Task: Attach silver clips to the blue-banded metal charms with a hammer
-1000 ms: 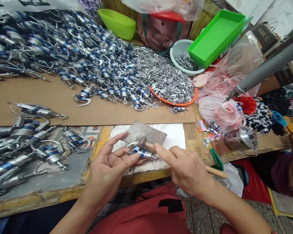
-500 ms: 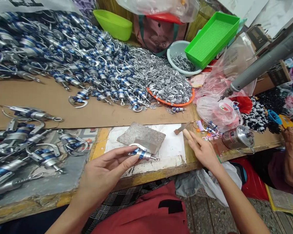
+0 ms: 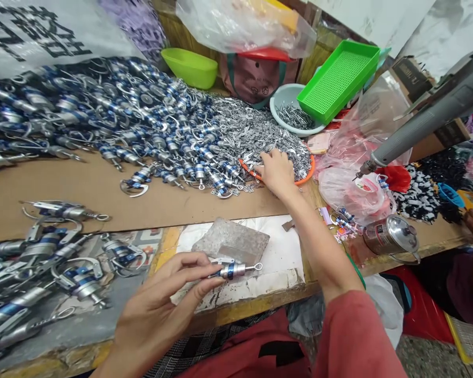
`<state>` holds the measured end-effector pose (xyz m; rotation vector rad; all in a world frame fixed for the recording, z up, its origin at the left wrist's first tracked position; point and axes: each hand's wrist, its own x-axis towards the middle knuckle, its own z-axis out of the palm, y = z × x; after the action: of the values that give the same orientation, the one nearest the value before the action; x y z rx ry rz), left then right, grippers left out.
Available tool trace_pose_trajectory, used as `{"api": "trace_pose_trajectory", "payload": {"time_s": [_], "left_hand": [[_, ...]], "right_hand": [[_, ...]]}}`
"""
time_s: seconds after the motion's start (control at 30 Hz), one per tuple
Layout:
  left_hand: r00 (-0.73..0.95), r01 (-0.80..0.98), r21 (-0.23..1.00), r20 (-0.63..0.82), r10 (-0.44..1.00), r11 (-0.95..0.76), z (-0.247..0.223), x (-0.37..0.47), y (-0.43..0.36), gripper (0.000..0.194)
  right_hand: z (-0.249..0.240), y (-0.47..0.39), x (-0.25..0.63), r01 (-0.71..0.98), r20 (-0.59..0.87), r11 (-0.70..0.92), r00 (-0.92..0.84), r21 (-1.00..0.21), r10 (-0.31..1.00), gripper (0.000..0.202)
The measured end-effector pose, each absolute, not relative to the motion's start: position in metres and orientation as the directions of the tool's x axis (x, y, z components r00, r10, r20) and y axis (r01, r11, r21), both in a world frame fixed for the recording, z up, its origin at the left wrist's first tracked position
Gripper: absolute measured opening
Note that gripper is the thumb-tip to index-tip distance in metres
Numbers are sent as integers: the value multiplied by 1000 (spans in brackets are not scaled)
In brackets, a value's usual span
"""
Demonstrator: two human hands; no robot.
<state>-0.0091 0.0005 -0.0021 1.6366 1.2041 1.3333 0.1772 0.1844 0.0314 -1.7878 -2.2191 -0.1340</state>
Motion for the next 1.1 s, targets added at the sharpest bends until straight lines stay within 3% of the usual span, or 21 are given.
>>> {"api": "trace_pose_trajectory", "payload": {"time_s": [0.23,0.47,0.57,0.67,0.73,0.9,1.1], "left_hand": [[211,170,957,197,957,-234,-2,-17,6,15],[178,117,972,180,967,-203,1,-11,4,14],[183,110,967,209,960,-232,1,-9,5,15],[177,120,957,241,954,-264,-3,-9,3,17],[148,116,958,243,959,-261,-7,-9,1,25],[114,141,968,191,975,-206,-8,-9,-4,43],[146,211,878,407,902,-430,5,-9,1,40]], "right_hand": [[3,180,179,923,342,369,-312,-113,886,24],[16,153,176,902,406,428,-374,-48,834,29],[27,119,180,834,403,486,-363,-263,840,24],[39,77,183,613,363,493,-334,-617,870,17],[46,51,182,476,309,470,-380,-743,872,14],[52,18,172,352,343,585,-552,-730,760,23],[46,15,166,280,415,618,-534,-735,736,21]]}}
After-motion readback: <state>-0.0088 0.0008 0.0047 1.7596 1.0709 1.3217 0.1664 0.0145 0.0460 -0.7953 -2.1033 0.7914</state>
